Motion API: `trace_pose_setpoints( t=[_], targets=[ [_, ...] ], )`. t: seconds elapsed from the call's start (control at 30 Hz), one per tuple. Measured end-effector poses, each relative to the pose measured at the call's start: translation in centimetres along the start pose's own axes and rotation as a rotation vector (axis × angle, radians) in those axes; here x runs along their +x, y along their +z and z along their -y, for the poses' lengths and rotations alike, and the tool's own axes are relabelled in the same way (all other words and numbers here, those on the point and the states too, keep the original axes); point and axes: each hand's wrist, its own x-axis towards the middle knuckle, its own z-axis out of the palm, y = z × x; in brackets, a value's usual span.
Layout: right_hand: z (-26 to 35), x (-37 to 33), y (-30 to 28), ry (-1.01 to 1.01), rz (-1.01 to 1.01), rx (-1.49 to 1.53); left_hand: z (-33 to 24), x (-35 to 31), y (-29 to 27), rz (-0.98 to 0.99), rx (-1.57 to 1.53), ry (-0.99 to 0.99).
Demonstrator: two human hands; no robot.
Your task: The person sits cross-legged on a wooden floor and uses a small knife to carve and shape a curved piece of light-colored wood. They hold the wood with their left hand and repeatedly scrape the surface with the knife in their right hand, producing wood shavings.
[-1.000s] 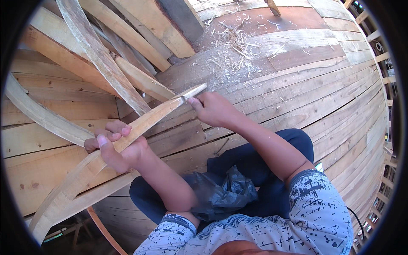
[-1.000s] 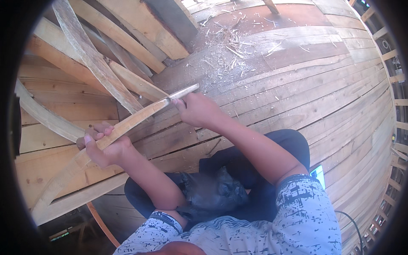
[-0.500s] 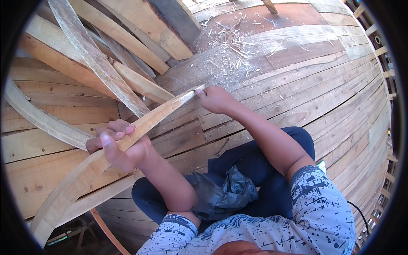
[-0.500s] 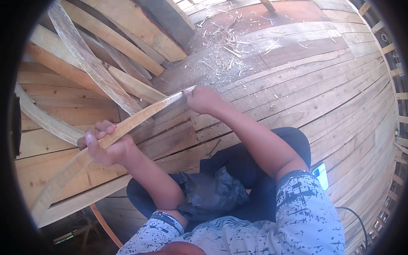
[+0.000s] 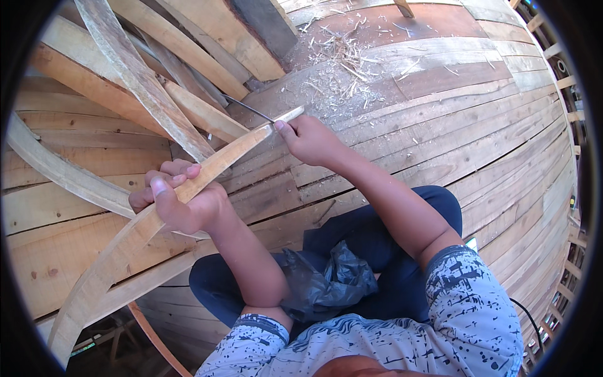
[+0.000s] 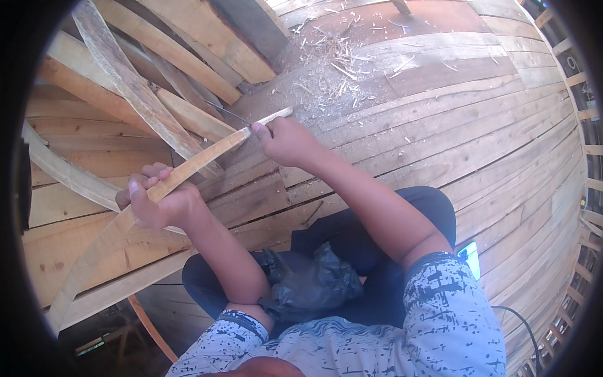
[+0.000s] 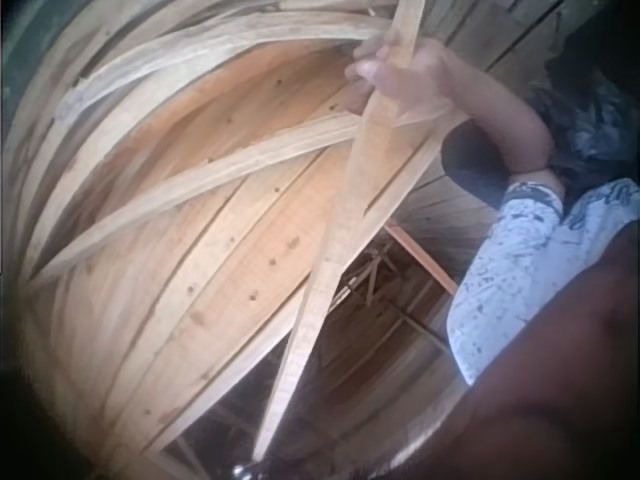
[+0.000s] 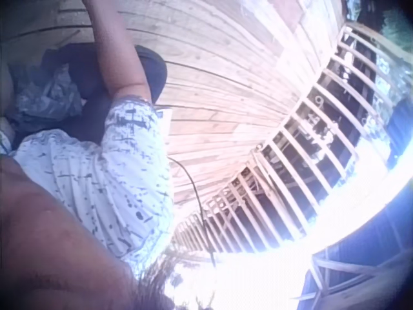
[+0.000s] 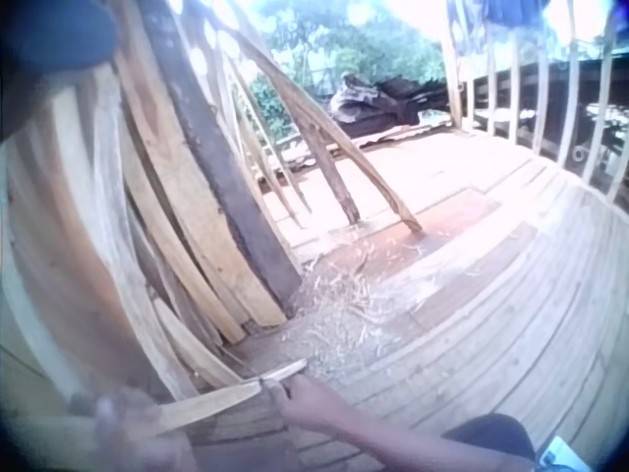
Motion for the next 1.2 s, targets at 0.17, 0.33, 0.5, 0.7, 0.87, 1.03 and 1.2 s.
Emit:
trace_pose_setpoints(
  t=[0.17, 0.33, 0.5, 0.7, 0.87, 1.03, 1.2],
  targets=[
    [-2.0, 0.1, 0.6, -0.002, -0.171, -0.154, 0.2, -0.1, 0.6, -0.039, -0.010, -0.011],
    [-2.8, 1.6, -0.9, 0.037, -0.150, -0.226, 0.1, 0.3, 0.9, 0.048, 0.006, 0.042],
    [-3.1, 1.6, -1.3, 0.123, 0.029, -0.073, 0.5, 0.1, 0.7, -0.087, 0.050, 0.035],
    [-1.8, 0.8, -0.4, 0.073, -0.039, -0.116, 0.5, 0.3, 1.1, -0.194, 0.115, 0.082],
    [-1.4, 0.4, 1.4, -0.110, -0.177, -0.165, 0.1, 0.1, 1.2, -0.222, 0.127, 0.074],
    [-2.2, 1.3, 0.4, 0.025, -0.060, -0.197, 0.3, 0.2, 1.1, -0.214, 0.123, 0.082],
    [-3.9, 2.5, -0.4, 0.087, -0.078, -0.155, 0.2, 0.1, 1.4, -0.190, 0.127, 0.076]
  ],
)
